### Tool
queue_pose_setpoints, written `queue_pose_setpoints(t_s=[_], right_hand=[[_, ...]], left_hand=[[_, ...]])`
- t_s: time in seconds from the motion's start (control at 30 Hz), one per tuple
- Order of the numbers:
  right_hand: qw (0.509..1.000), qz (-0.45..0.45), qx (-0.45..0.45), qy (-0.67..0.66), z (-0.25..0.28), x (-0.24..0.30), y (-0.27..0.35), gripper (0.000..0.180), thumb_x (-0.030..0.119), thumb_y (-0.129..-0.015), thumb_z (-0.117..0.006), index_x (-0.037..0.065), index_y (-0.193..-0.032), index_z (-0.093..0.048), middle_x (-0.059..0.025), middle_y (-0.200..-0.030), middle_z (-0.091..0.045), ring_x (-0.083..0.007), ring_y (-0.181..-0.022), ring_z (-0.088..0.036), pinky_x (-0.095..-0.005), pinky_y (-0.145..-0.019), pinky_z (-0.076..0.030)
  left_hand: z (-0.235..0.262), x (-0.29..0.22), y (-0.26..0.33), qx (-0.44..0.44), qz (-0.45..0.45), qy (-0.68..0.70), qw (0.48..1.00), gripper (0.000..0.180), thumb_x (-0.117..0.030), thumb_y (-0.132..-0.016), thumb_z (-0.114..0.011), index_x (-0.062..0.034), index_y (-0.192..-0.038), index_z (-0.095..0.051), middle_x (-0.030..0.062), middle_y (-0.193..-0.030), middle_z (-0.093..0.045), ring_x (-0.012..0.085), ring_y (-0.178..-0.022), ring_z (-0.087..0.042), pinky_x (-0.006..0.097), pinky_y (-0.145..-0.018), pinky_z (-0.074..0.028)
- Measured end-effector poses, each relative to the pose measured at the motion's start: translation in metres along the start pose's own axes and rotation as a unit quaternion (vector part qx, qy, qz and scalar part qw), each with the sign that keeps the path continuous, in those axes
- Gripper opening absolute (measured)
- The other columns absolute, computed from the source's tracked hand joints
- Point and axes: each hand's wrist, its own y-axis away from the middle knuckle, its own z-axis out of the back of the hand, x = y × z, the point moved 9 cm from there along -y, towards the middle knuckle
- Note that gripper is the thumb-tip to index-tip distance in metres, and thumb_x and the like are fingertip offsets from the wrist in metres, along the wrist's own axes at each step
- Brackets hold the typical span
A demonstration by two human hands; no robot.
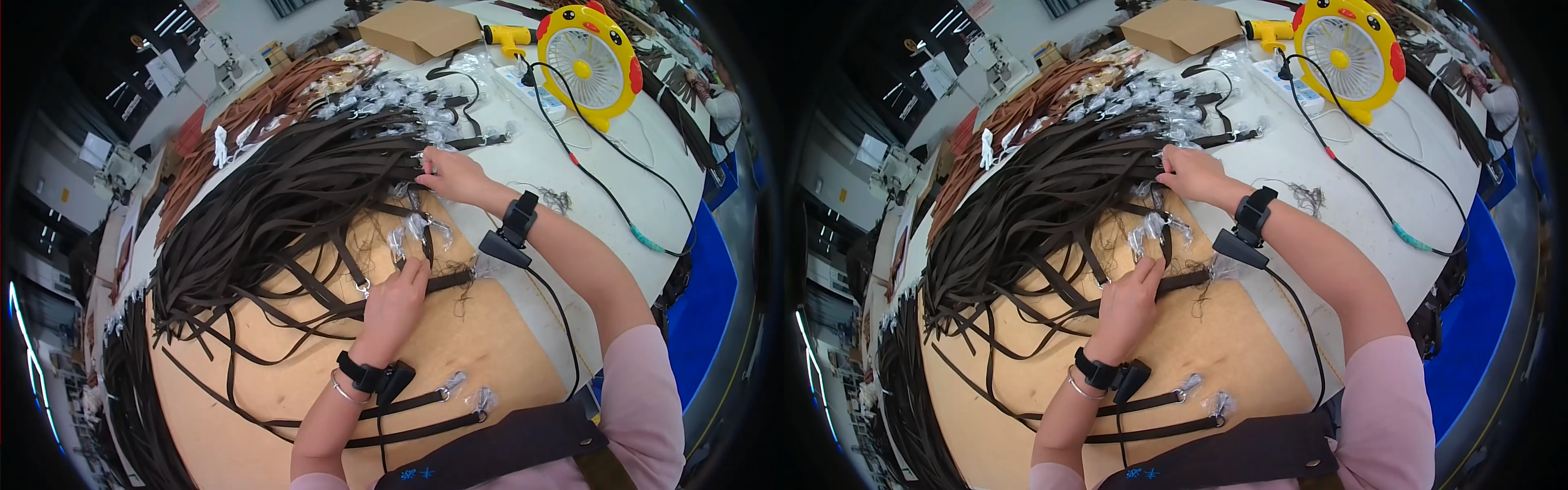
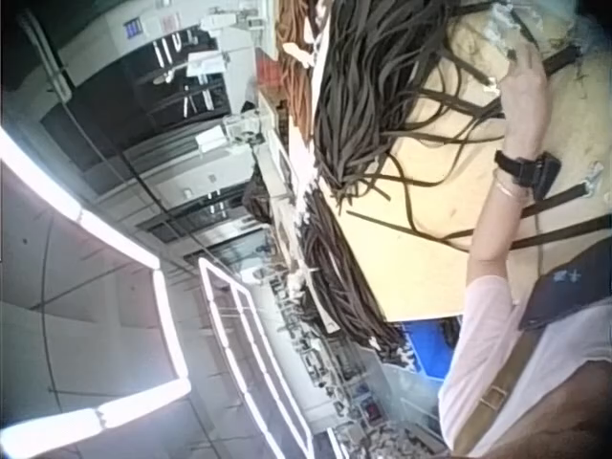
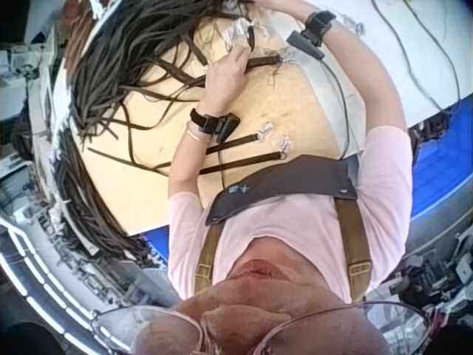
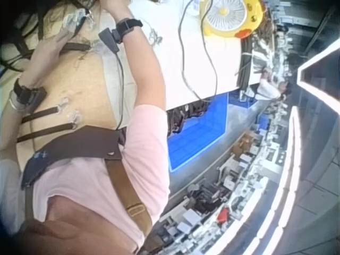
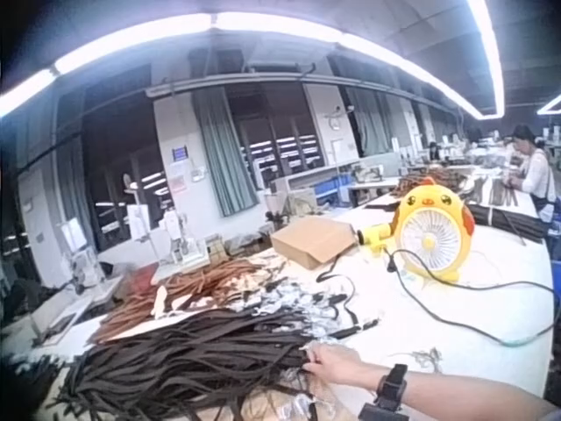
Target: Attaching metal swivel clips to leather straps and trimming excess thread using nippers.
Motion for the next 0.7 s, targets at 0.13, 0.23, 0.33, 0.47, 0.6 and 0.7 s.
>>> queue_pose_setpoints(t_s=[0.13,0.23,0.33,0.47,0.6,0.7], right_hand=[[0.995,0.02,0.094,-0.004,0.003,0.002,0.018,0.029,0.033,-0.09,-0.072,0.007,-0.09,-0.06,-0.0134,-0.077,-0.068,-0.0309,-0.071,-0.066,-0.0403,-0.063,-0.05],[0.989,0.02,0.133,-0.052,-0.004,0.008,0.024,0.031,0.035,-0.09,-0.072,0.006,-0.091,-0.061,-0.014,-0.077,-0.067,-0.0294,-0.07,-0.066,-0.0396,-0.062,-0.05],[0.993,0.014,0.117,-0.006,-0.01,0.001,0.019,0.034,0.038,-0.09,-0.071,0.005,-0.092,-0.064,-0.0157,-0.082,-0.069,-0.031,-0.077,-0.067,-0.0408,-0.068,-0.051],[0.993,0.009,0.116,0.03,-0.025,-0.003,0.008,0.038,0.041,-0.088,-0.072,0.004,-0.091,-0.065,-0.0169,-0.084,-0.07,-0.0337,-0.082,-0.068,-0.0421,-0.072,-0.052],[0.99,0.023,0.136,-0.018,-0.024,0.003,0.01,0.038,0.041,-0.088,-0.072,0.004,-0.09,-0.064,-0.0155,-0.083,-0.07,-0.0327,-0.08,-0.068,-0.0412,-0.07,-0.052],[0.984,-0.017,0.16,-0.077,-0.021,-0.004,0.016,0.034,0.037,-0.09,-0.074,0.006,-0.087,-0.06,-0.0079,-0.07,-0.063,-0.0166,-0.062,-0.06,-0.0331,-0.058,-0.048]], left_hand=[[0.004,0.004,0.021,-0.017,-0.032,-0.039,0.999,0.043,0.004,-0.075,-0.062,-0.0006,-0.118,-0.062,0.0062,-0.103,-0.057,0.0219,-0.078,-0.066,0.035,-0.061,-0.054],[0.0,-0.006,0.019,-0.008,-0.043,-0.043,0.998,0.043,0.003,-0.075,-0.063,0.0002,-0.118,-0.063,0.0058,-0.105,-0.057,0.0208,-0.078,-0.066,0.034,-0.061,-0.054],[-0.001,-0.017,0.01,-0.03,-0.062,-0.031,0.997,0.044,0.004,-0.074,-0.064,-0.0004,-0.117,-0.064,0.0052,-0.107,-0.056,0.0216,-0.075,-0.066,0.035,-0.058,-0.054],[0.007,-0.015,0.008,-0.051,-0.033,0.032,0.998,0.044,0.006,-0.072,-0.063,-0.0022,-0.116,-0.066,0.0051,-0.108,-0.056,0.0245,-0.069,-0.065,0.037,-0.056,-0.054],[0.014,-0.011,0.009,-0.043,-0.018,0.05,0.998,0.041,0.006,-0.077,-0.062,-0.0027,-0.117,-0.065,0.0058,-0.108,-0.056,0.0246,-0.068,-0.066,0.036,-0.055,-0.054],[0.011,-0.009,0.008,-0.036,-0.015,0.057,0.998,0.036,0.003,-0.081,-0.063,-0.0014,-0.117,-0.064,0.0066,-0.106,-0.056,0.0231,-0.072,-0.067,0.034,-0.056,-0.055]])
